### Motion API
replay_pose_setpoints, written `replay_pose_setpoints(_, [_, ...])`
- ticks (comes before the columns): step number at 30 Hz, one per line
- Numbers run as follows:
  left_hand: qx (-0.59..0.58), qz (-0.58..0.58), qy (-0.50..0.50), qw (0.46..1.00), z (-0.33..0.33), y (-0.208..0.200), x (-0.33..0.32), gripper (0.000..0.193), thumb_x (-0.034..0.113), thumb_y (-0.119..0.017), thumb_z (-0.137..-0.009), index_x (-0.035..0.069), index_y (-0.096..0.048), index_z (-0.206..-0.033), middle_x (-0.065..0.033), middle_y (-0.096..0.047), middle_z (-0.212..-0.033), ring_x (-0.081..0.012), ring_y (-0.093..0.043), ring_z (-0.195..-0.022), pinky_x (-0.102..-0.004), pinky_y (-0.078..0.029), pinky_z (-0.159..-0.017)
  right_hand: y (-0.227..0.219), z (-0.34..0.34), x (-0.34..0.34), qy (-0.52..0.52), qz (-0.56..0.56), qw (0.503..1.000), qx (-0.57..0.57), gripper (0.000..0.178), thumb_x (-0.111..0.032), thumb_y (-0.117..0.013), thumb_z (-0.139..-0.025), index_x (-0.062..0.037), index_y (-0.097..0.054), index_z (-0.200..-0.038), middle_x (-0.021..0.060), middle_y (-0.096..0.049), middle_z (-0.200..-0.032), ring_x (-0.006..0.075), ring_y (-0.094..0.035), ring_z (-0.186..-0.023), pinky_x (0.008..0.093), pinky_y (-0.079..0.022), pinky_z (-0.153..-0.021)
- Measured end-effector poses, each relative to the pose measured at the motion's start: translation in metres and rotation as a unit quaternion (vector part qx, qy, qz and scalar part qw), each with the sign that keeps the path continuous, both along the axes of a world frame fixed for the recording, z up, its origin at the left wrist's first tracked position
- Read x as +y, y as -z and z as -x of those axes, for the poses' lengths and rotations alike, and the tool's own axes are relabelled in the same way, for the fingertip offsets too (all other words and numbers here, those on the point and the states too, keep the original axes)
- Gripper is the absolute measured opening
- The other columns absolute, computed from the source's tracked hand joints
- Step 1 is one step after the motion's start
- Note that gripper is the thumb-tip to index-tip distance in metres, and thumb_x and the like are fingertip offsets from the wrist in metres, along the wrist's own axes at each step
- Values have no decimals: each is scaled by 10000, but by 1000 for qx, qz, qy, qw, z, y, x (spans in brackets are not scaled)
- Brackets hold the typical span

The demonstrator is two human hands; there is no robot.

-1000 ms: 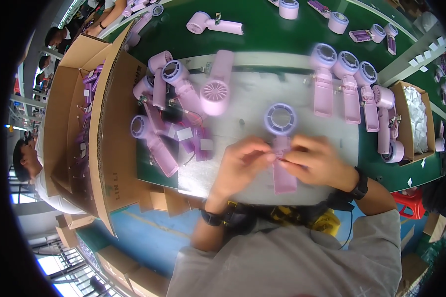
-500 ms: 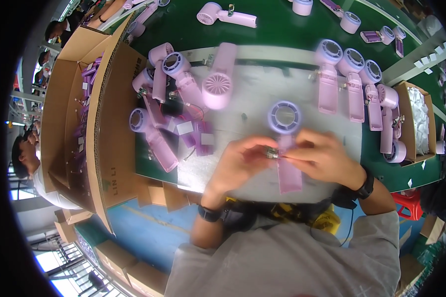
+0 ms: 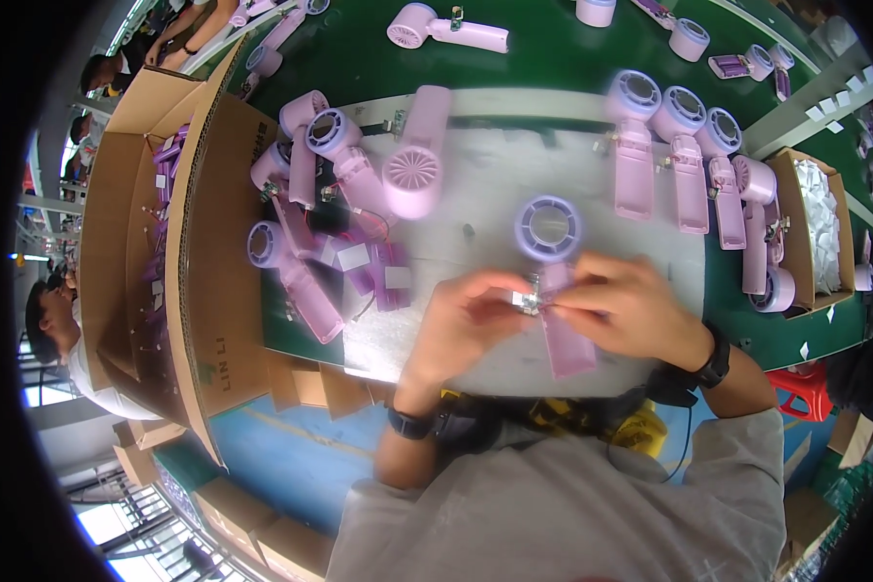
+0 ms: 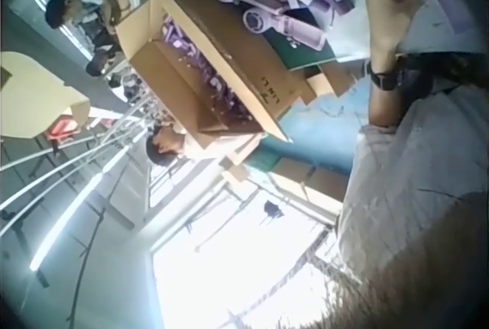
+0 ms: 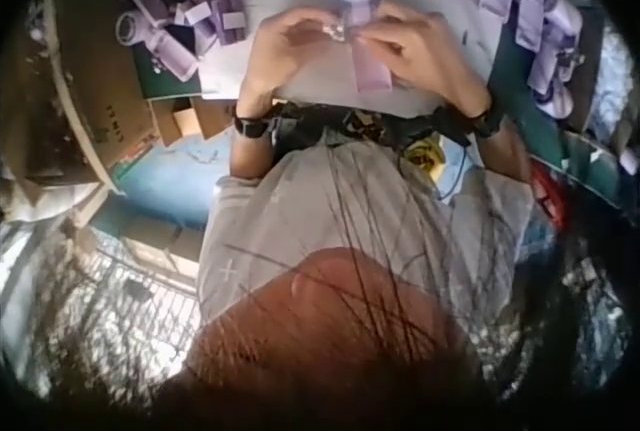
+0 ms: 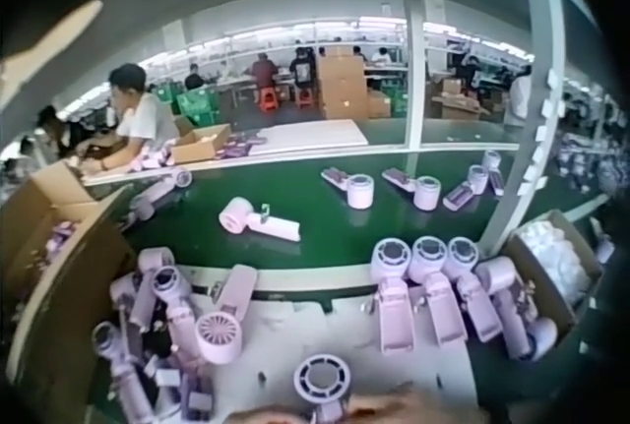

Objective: The person reaches into a box for a battery, places it into a handheld fan casing, and fits a circuit board into the handle. After pressing the components into place, the person sets the fan aside and repeats the process.

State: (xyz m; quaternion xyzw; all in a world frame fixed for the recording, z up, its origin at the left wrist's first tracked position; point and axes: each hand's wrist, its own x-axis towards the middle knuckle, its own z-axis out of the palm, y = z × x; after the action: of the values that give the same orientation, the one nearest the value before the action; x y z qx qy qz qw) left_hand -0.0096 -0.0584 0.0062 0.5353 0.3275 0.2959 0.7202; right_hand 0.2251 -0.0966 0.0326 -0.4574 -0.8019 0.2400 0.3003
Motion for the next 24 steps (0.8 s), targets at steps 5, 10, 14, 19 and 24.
replay_pose_setpoints(5, [28, -14, 0, 1000, 0, 0, -1, 329, -169, -717, -789, -49, -605, -1075, -122, -670, -1061, -192, -679, -1006, -316, -586, -883, 2, -1, 1, -3, 17, 999, 30, 112, -94, -750, -778, -95, -758, -890, 55, -598, -769, 219, -592, -604, 340, -457, -522])
replay_pose_setpoints(10, [45, -60, -8, 997, 0, 4, -3, 325, -165, -723, -788, -45, -605, -1066, -113, -663, -1063, -184, -679, -993, -310, -587, -881, 7, -2, 2, -14, 28, 998, 46, 114, -85, -747, -774, -81, -753, -888, 58, -597, -759, 224, -588, -601, 341, -452, -517])
replay_pose_setpoints(14, [50, -57, -34, 997, -3, 4, -5, 326, -162, -725, -789, -43, -610, -1070, -101, -655, -1058, -170, -676, -986, -299, -585, -876, 8, -2, 3, -22, 19, 999, 35, 124, -93, -753, -774, -89, -752, -898, 54, -595, -761, 223, -586, -605, 344, -457, -525])
replay_pose_setpoints(19, [50, -91, -34, 994, -5, 1, -5, 367, -178, -712, -778, -33, -619, -1101, -83, -653, -1064, -162, -671, -955, -298, -581, -843, 15, 2, 0, -11, -95, 995, -15, 68, -166, -735, -804, -110, -697, -805, 13, -608, -819, 204, -562, -528, 349, -432, -448])
replay_pose_setpoints(24, [35, -189, -54, 980, -11, 0, -3, 418, -159, -701, -751, -10, -641, -1137, -81, -660, -1081, -178, -672, -899, -301, -572, -802, 16, 11, -4, 43, -96, 994, -32, 176, -196, -749, -797, -121, -674, -938, 17, -604, -879, 190, -595, -552, 332, -459, -453])
